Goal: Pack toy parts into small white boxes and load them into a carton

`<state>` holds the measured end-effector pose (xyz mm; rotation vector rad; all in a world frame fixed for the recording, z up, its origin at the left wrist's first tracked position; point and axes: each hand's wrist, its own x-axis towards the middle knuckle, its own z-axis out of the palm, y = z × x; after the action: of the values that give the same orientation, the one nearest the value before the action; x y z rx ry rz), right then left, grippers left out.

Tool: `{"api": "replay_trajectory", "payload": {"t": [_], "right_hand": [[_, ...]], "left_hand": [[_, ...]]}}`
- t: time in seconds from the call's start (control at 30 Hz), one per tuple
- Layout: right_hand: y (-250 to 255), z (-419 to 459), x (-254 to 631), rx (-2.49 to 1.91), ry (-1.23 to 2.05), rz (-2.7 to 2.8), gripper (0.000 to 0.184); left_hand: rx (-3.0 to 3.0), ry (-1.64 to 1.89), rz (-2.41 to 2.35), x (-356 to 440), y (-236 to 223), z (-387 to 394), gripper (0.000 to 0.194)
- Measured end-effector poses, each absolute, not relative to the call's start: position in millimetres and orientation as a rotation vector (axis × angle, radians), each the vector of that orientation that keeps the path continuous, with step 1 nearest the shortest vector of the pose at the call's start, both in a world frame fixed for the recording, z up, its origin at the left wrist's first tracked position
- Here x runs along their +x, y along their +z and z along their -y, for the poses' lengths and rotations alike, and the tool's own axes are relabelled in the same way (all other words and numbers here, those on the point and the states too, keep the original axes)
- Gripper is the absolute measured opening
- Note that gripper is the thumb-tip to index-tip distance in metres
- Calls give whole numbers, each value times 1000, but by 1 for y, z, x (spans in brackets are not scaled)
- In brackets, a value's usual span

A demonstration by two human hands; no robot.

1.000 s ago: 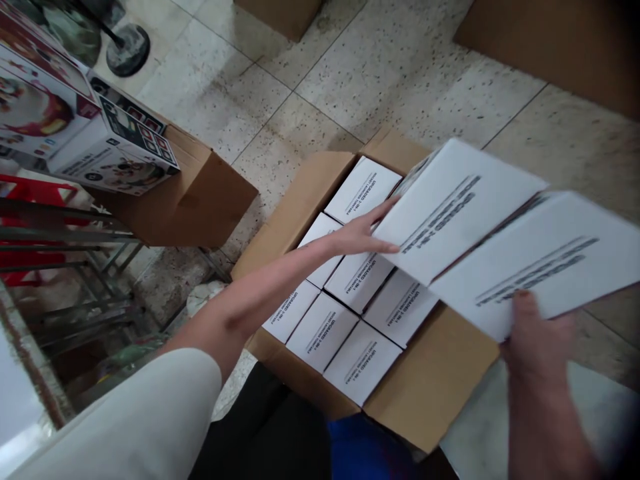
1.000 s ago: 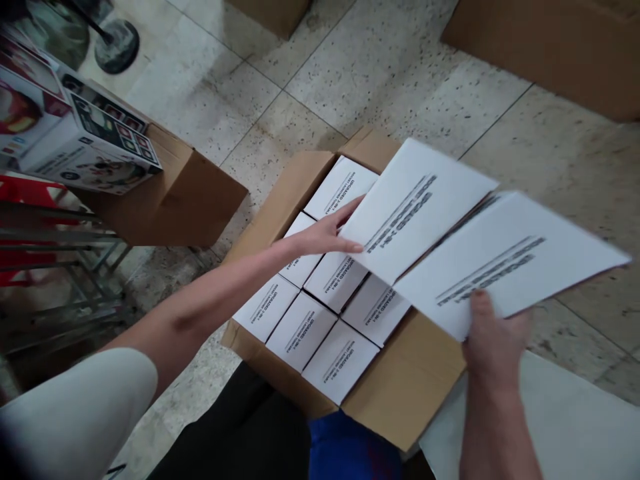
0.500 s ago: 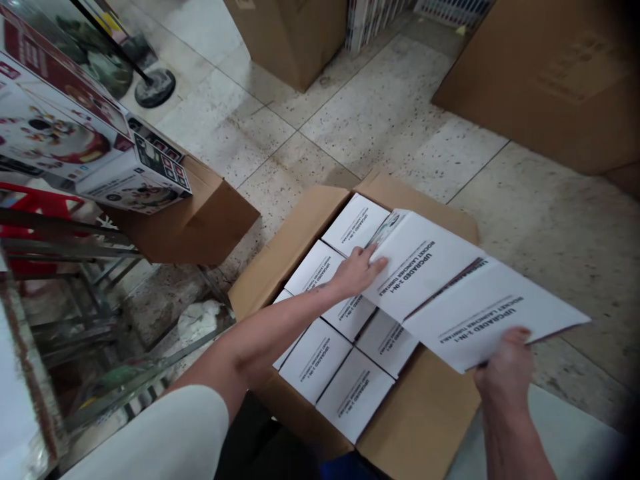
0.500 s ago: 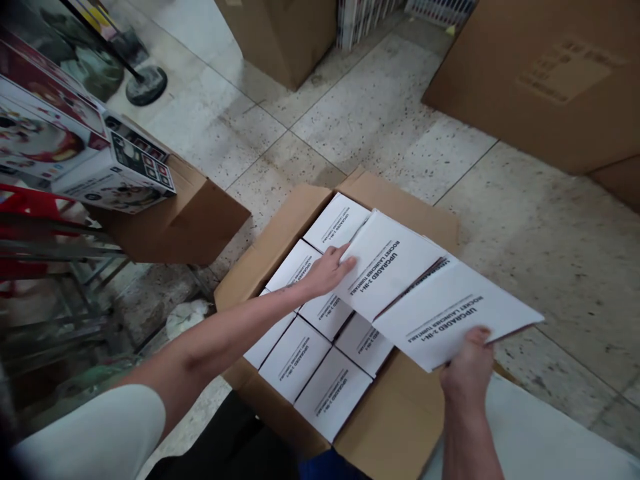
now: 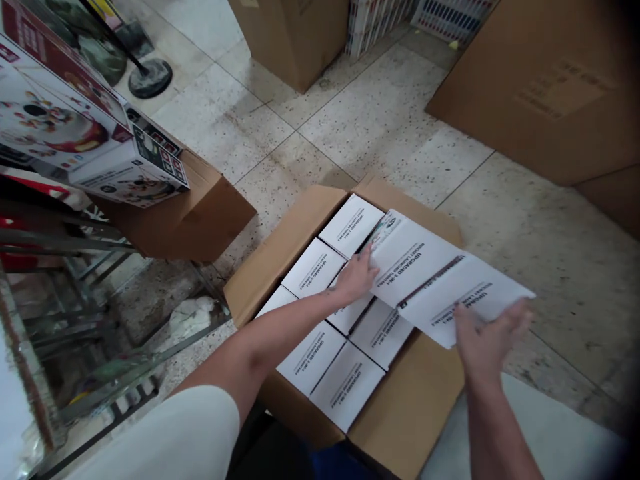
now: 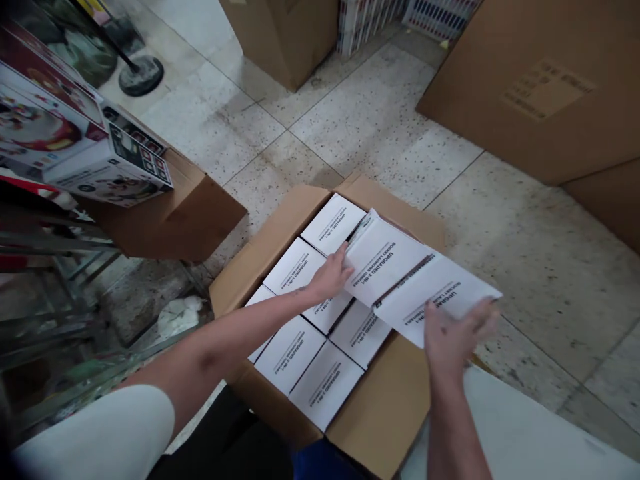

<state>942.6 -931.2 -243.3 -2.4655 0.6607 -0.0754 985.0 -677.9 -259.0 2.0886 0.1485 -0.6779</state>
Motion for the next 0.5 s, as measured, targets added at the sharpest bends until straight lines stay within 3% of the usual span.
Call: {"api": "replay_trajectory", "payload": {"t": [0.1, 0.23, 0.4, 0.5], "right_hand": [[-242, 906, 944, -2529, 5, -697, 105], [-249, 889, 957, -2472, 73, -903, 133], [-255, 891, 967, -2507, 163, -1024, 145], [-257, 891, 968, -2538, 148, -1045, 143]], "left_hand": [[2176, -604, -87, 969, -264, 683, 86], [2346, -466, 5, 971, -261, 705, 96], [2579, -394, -115, 986, -267, 739, 131], [2630, -375, -179, 990, -277, 750, 142]]}}
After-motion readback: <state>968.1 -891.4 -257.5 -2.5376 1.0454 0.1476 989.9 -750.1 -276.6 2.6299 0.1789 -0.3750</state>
